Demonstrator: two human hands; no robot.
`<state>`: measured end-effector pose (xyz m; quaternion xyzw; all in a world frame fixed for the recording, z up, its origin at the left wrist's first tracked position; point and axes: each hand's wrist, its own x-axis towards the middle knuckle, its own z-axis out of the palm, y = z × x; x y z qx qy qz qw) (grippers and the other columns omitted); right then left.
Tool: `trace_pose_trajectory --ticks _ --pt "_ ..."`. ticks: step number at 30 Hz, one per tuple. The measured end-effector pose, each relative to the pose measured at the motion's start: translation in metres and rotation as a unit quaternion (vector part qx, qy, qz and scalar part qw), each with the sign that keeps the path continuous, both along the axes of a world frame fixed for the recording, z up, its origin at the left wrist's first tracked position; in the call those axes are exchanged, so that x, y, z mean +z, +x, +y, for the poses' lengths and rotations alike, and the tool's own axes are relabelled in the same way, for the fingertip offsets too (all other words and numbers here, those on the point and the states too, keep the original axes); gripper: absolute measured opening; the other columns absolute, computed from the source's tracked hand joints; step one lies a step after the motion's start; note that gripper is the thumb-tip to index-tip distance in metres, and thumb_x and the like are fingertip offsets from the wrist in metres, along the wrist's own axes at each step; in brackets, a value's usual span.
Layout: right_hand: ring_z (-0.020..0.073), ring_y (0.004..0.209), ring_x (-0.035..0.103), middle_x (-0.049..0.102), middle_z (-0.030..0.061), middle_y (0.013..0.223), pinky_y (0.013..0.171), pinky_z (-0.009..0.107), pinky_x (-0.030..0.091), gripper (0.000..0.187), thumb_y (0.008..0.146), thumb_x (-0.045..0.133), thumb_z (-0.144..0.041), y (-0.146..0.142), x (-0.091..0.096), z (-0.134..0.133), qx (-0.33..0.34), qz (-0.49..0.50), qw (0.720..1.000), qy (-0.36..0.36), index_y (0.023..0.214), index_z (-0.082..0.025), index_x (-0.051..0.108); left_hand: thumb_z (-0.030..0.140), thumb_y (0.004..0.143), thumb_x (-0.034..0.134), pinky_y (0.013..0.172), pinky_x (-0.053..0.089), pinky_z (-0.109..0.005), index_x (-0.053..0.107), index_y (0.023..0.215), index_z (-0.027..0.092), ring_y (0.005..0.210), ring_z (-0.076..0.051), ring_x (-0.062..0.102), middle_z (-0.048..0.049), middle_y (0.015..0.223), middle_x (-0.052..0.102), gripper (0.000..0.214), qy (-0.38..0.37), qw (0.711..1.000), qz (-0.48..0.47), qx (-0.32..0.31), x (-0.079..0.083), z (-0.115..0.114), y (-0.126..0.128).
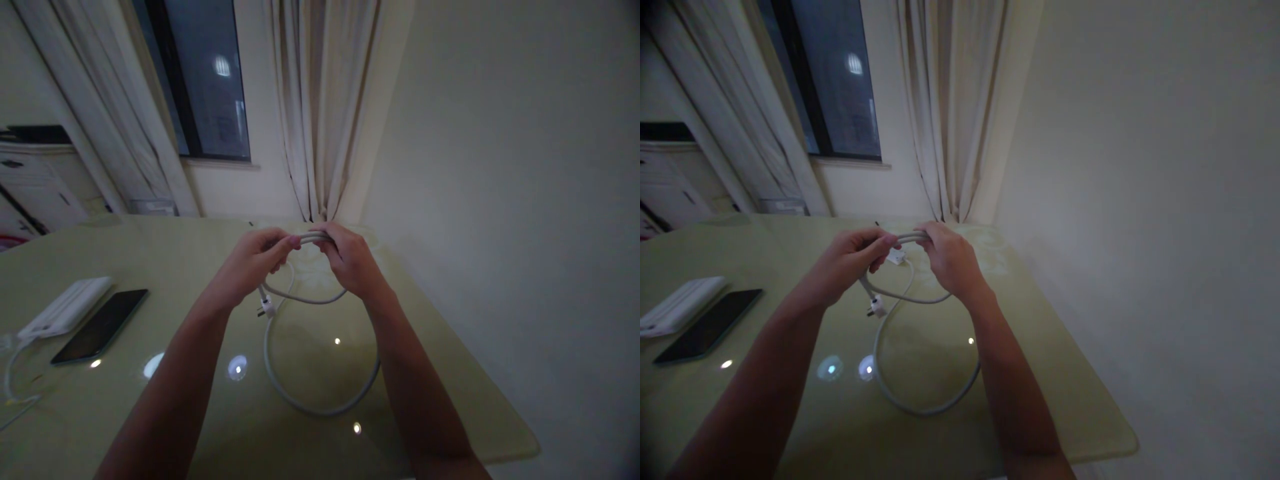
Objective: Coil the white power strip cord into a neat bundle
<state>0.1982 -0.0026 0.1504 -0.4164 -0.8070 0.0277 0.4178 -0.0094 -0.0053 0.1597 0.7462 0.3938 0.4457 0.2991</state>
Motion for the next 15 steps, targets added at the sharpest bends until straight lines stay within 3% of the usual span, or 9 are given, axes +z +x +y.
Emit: trace_pose_trajectory --ticks 6,9,12,15 --pt "0.0216 0.099 0.065 0.069 0.0095 0.108 0.090 0.033 0.051 0.022 0.099 0.054 -0.020 0.003 -0.001 0.006 -0.033 0.047 0.997 0.060 0.113 -0.019 0.070 0.065 0.095 0.051 0.072 0.050 -0.028 0.072 0.084 0.015 0.076 -0.017 0.064 -0.0072 0.078 0.071 0.055 -0.085 0.991 -0.062 -0.083 -0.013 0.013 -0.017" --pt "0.0214 0.096 0.066 0.070 0.0104 0.111 0.088 0.034 0.053 0.031 0.100 0.049 -0.019 0.010 -0.002 0.010 -0.064 0.062 0.994 0.066 0.125 -0.020 0.068 0.065 0.095 0.053 0.073 0.051 -0.028 0.073 0.089 0.016 0.074 -0.017 0.064 -0.0070 0.077 0.071 0.053 -0.123 0.979 -0.101 -0.124 -0.018 0.018 -0.021" --pt "0.0208 0.095 0.067 0.070 0.0106 0.121 0.089 0.035 0.055 0.045 0.102 0.041 -0.016 0.012 -0.004 0.011 -0.084 0.024 0.995 0.046 0.142 -0.022 0.059 0.063 0.094 0.055 0.068 0.050 -0.027 0.072 0.089 0.016 0.066 -0.015 0.061 -0.0039 0.069 0.068 0.050 -0.130 0.978 -0.125 -0.101 -0.018 0.019 -0.017" --pt "0.0244 0.106 0.066 0.069 0.0124 0.127 0.095 0.040 0.053 0.053 0.101 0.037 -0.012 0.008 -0.006 0.009 -0.114 -0.039 0.992 0.040 0.151 -0.023 0.052 0.062 0.094 0.055 0.066 0.049 -0.026 0.073 0.088 0.016 0.063 -0.014 0.060 -0.0033 0.066 0.067 0.050 -0.115 0.984 -0.116 -0.073 -0.015 0.016 -0.008"
